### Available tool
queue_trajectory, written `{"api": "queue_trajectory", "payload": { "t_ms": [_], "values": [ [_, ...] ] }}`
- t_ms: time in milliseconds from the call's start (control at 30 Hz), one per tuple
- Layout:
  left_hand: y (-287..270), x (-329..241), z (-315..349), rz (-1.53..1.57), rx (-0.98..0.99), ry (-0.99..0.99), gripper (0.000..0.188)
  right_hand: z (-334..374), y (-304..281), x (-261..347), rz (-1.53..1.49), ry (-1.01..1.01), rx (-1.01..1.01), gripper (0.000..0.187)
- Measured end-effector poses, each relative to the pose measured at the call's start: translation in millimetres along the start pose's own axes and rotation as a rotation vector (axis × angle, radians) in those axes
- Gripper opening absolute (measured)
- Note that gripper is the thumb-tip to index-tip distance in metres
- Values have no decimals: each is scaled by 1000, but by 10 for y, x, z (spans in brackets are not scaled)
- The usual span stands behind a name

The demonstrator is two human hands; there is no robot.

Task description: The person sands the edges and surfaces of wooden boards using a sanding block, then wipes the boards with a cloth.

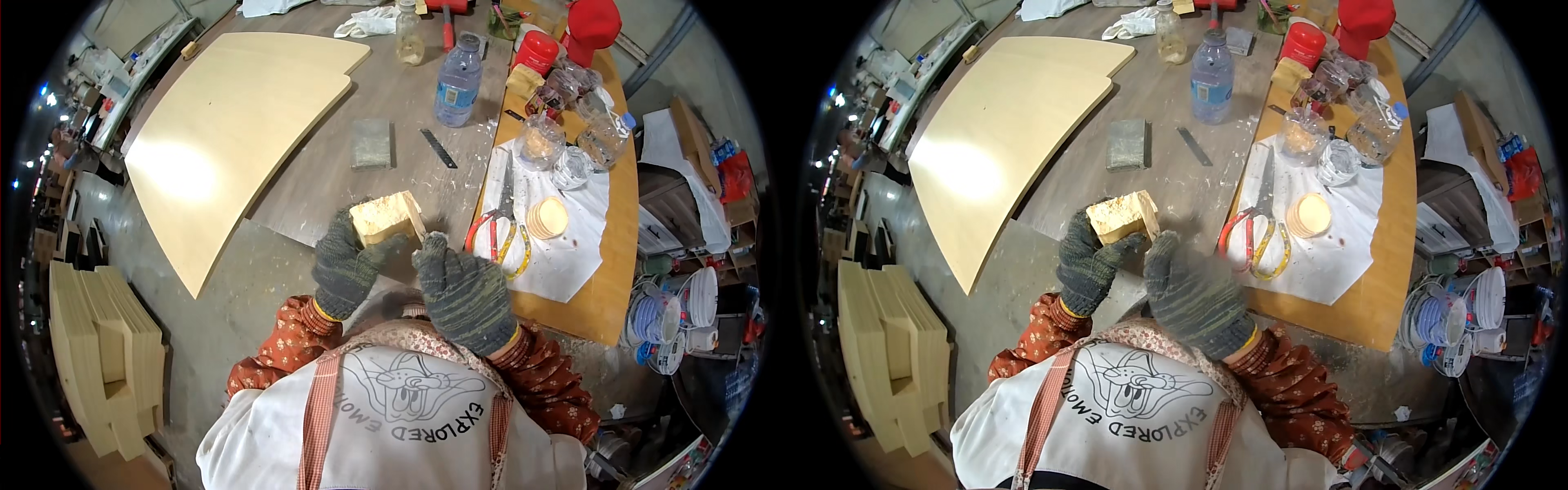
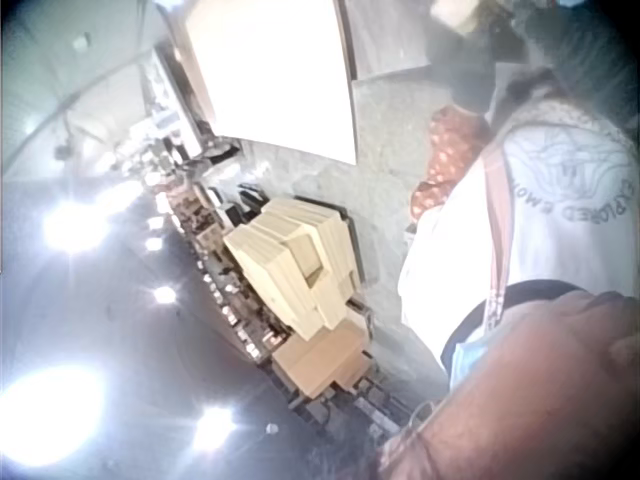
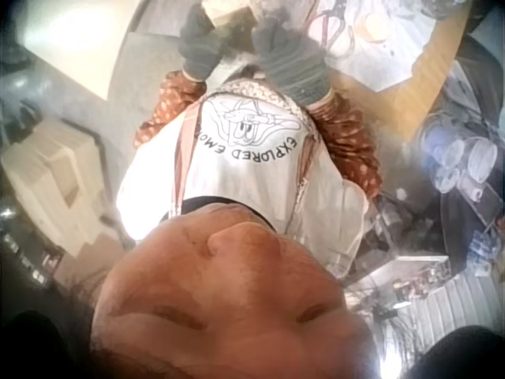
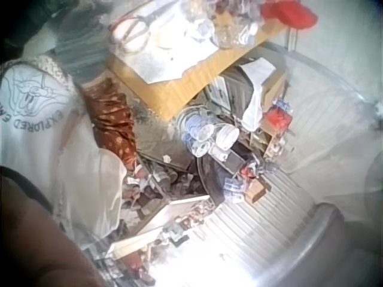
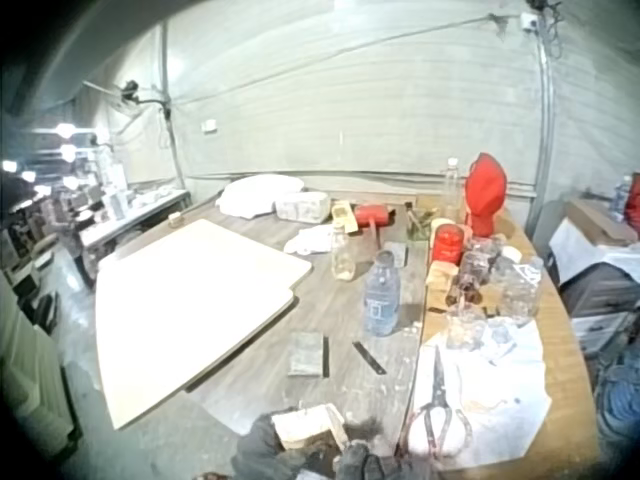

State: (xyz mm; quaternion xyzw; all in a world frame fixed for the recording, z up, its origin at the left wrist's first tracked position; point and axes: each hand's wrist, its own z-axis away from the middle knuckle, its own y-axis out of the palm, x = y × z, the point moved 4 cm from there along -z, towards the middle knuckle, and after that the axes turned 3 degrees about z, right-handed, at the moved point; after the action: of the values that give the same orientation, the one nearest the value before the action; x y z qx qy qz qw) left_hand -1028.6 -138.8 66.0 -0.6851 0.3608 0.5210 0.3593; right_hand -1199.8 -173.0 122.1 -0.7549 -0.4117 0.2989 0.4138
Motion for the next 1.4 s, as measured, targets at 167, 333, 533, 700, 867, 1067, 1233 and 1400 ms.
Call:
{"api": "queue_trajectory", "payload": {
  "t_ms": [167,333,533,700,867,1067,1233,1400],
  "values": [
    [-72,29,-31,-167,-92,154,50,27,-66,103,67,-46,-34,41],
    [-105,53,-4,-41,-10,67,61,-43,-7,-100,-232,167,2,47],
    [-66,-99,23,-347,-20,254,54,-149,191,57,23,77,86,45],
    [-122,-35,-43,-416,-55,238,53,-142,94,294,-132,-62,13,49],
    [-180,57,-51,-356,-67,239,54,-199,-90,187,-184,27,32,43],
    [-197,86,-18,-262,-5,295,56,-176,137,-345,-963,340,-14,19],
    [-190,71,36,-150,95,326,53,-68,505,-533,-1215,386,18,13],
    [-180,48,49,-229,158,402,48,57,583,-709,-1696,882,128,15]
  ]
}}
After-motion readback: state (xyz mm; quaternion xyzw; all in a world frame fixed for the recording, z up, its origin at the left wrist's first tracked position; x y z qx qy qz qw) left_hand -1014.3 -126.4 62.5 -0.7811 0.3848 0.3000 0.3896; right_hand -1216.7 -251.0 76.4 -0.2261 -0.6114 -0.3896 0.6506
